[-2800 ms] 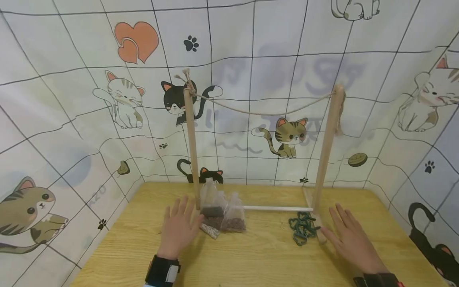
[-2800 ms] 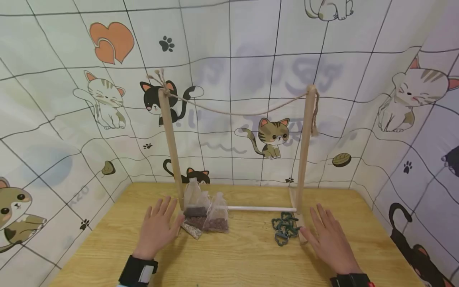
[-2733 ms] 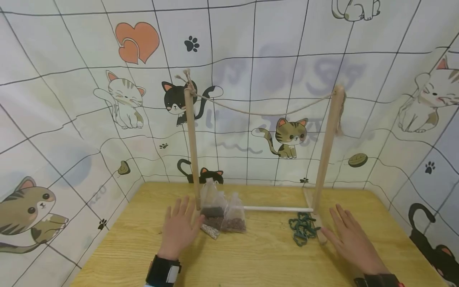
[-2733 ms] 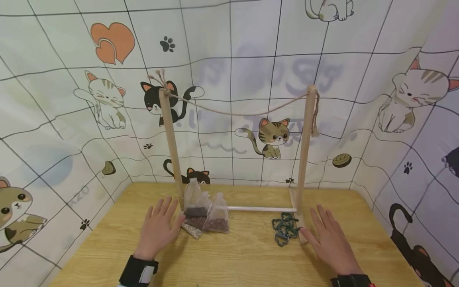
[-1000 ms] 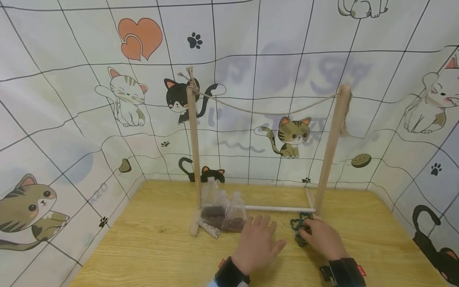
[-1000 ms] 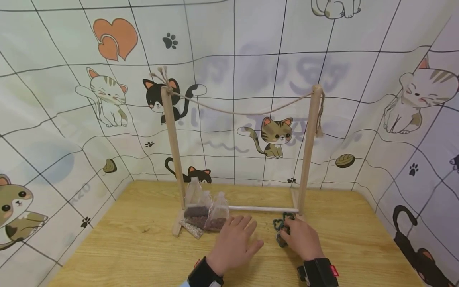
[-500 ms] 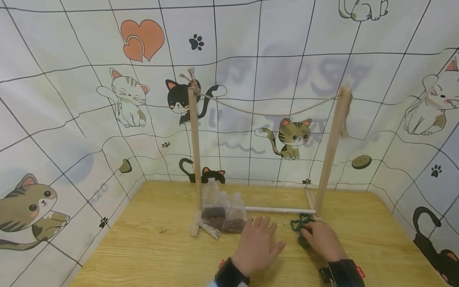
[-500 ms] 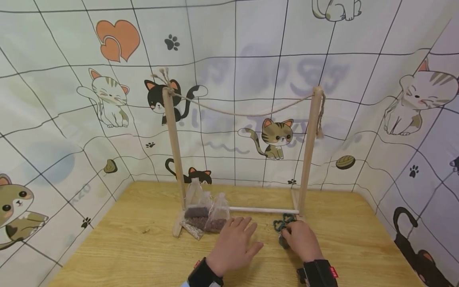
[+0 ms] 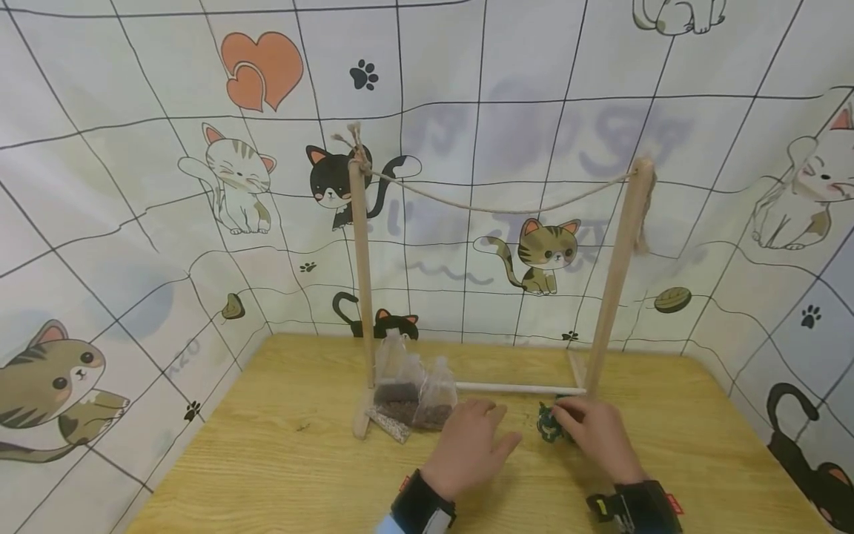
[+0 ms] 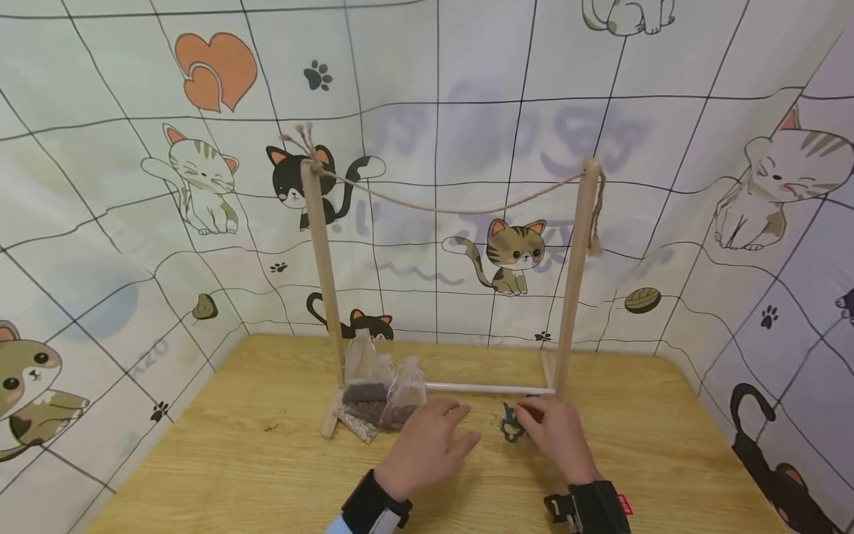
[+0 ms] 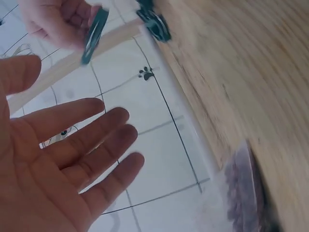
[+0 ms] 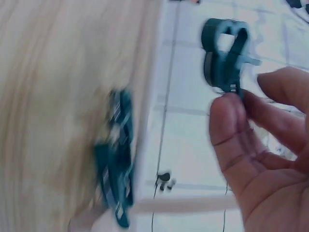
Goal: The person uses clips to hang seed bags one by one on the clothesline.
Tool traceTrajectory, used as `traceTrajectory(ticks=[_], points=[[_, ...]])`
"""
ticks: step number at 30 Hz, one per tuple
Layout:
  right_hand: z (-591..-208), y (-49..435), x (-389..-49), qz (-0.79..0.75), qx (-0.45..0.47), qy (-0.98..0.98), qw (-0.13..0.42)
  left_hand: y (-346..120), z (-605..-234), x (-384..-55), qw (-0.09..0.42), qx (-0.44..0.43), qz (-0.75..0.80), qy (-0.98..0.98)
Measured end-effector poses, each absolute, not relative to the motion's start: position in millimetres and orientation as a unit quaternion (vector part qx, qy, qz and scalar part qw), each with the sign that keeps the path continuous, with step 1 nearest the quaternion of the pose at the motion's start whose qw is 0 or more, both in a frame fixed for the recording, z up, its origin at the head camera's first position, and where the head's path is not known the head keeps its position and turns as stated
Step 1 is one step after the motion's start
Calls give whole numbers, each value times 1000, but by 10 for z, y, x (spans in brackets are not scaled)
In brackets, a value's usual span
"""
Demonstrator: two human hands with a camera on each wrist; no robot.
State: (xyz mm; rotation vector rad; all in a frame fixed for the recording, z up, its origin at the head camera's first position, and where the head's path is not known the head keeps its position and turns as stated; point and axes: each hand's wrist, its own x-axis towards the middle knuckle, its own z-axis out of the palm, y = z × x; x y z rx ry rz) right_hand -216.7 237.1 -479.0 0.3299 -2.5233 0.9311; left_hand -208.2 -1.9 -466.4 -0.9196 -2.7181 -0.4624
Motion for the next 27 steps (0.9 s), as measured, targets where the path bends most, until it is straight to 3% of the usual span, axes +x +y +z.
traceTrajectory(ticks=[2,5,9,12,16,27], points=[[-4765,2306,-2151,369,143,-882,254,-24,-4645,-2092,102,-315,-213,-919],[-4730,2209,-2130,437,174,-842,266,-24,-4618,-2110,53,-314,-315,-894],[-4685,2116,-2106,525,205,-794,228,-29,-4614,-2159,-19,-306,-436,-846],[-4670,2075,-2087,561,226,-772,197,-43,-4617,-2182,-45,-299,-477,-825],[-4678,2040,-2064,584,226,-763,162,-64,-4617,-2193,-51,-296,-501,-812],[-4684,2023,-2041,592,211,-767,132,-92,-4602,-2227,-37,-308,-521,-795]])
